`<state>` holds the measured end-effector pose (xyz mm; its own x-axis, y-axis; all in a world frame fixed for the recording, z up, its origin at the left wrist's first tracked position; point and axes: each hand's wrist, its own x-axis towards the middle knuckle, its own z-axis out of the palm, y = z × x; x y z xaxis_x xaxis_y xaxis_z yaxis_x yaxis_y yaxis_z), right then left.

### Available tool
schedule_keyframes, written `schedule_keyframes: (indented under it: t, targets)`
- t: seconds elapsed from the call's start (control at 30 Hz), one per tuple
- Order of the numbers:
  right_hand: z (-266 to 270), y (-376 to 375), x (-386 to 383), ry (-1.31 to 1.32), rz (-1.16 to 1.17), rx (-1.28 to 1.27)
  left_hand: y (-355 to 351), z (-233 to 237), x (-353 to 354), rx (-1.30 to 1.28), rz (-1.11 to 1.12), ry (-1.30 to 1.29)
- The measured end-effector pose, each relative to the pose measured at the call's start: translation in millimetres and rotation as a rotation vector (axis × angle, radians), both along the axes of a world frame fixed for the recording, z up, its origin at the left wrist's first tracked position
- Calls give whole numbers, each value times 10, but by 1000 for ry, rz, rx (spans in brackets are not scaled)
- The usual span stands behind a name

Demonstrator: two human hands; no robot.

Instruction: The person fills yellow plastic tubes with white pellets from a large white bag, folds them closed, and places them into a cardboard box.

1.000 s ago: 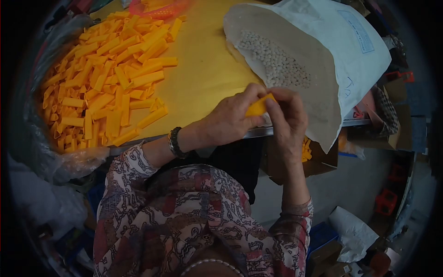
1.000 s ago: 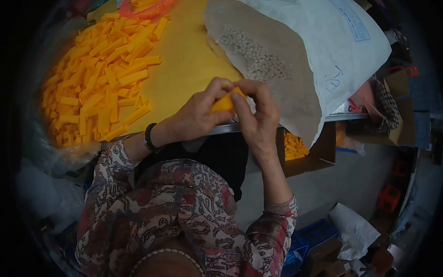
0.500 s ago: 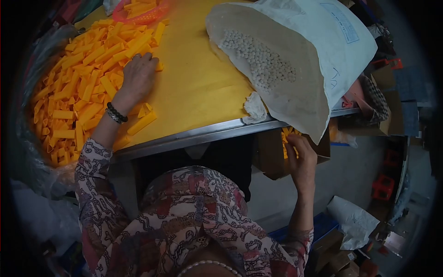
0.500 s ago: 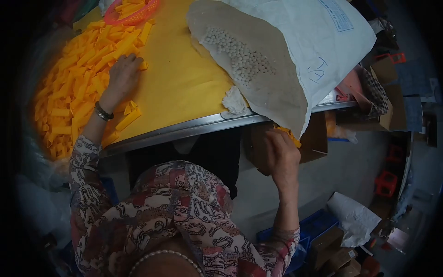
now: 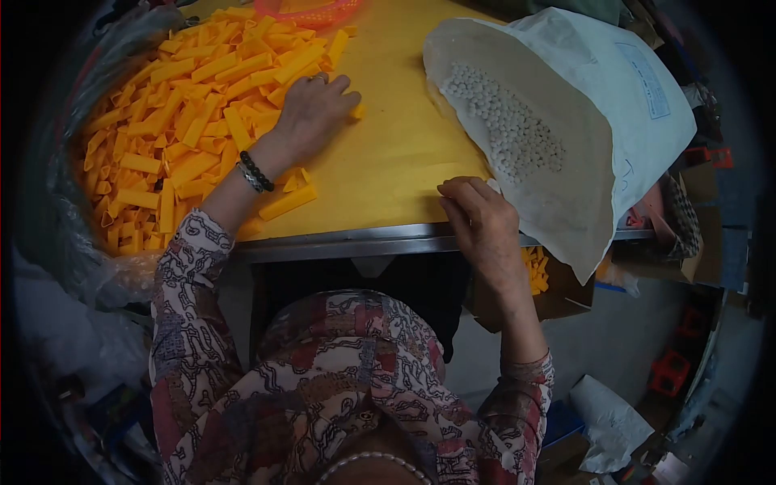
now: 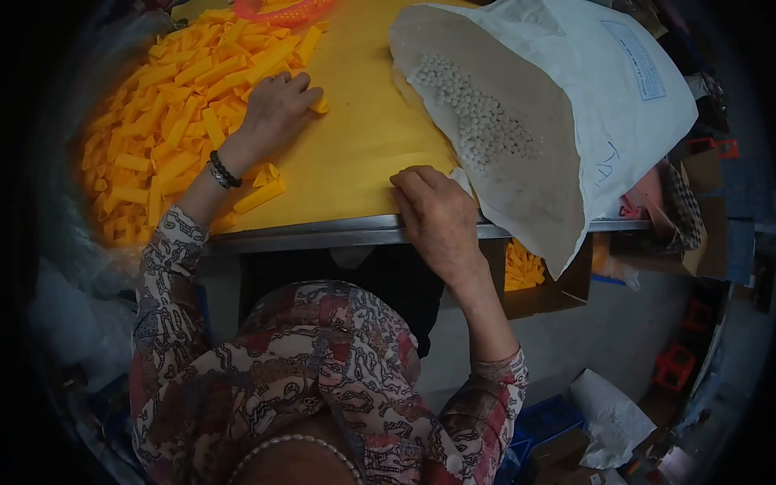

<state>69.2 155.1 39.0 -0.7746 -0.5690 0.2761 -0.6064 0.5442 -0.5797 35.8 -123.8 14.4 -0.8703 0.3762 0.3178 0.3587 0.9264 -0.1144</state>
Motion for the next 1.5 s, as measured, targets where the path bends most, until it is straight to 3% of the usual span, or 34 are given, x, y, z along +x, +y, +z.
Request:
schedule_keyframes:
  t: [0.07, 0.13, 0.17, 0.23, 0.33, 0.4, 0.43, 0.5, 0.57, 0.6, 0.7, 0.83, 0.9, 0.93, 1.0, 1.07, 1.2, 1.4, 1.5]
  targets:
    - [-24, -76, -37, -38, 8, -18, 148, 58, 54, 8, -122, 120]
    - [-41, -174, -75, -338, -50, -312, 299, 58, 120, 21, -245, 240]
    - [-92, -224, -97, -336, -57, -309, 374, 42, 143, 83, -315, 256]
    - [-247, -288, -137, -814, -62, -789, 525, 0, 188, 152, -394, 274]
    - [-278, -256, -174, -889, -49, -819, 734, -78, 253, 324, -501, 245]
    - [-325, -215, -140, -885, -61, -869, 832, -90, 294, 679, -434, 72]
    - [-337, -198, -132, -882, -62, -917, 851, -70, 313, 681, -440, 71]
    - [-347, -210, -102, -800, -56, -947, 891, 46, 344, 1440, -173, -615]
    - [-352, -220, -81, -710, -46, -977, 929, 33, 231, 1543, -110, -698]
    - [-361, -217, -72, -631, -72, -823, 955, 28, 184, 1646, -37, -776]
    - [-332, -177, -92, -473, -122, -559, 1051, -16, 180, 1491, -164, -723]
    - [-192, -64, -190, -331, -130, -304, 1108, -12, 78, 1454, -144, -674]
    - [-215, 63, -339, -175, -245, -189, 1122, 124, -49, 864, 80, -596]
    - [-216, 132, -428, -21, -351, -69, 1149, 66, -131, 865, 77, -594]
    - [-173, 195, -584, -2, -416, 6, 1221, -83, -337, 645, -96, -93]
    - [-146, 216, -703, 29, -543, 276, 1262, -124, -519, 523, -112, -155]
    - [-195, 191, -911, -87, -555, 360, 1371, -168, -790, 204, -41, -339]
    - [-176, 154, -1135, -203, -480, 425, 1604, -51, -924, 100, -46, -375]
    - [-273, 155, -1258, -322, -480, 413, 1657, -98, -1009, 207, -44, -385]
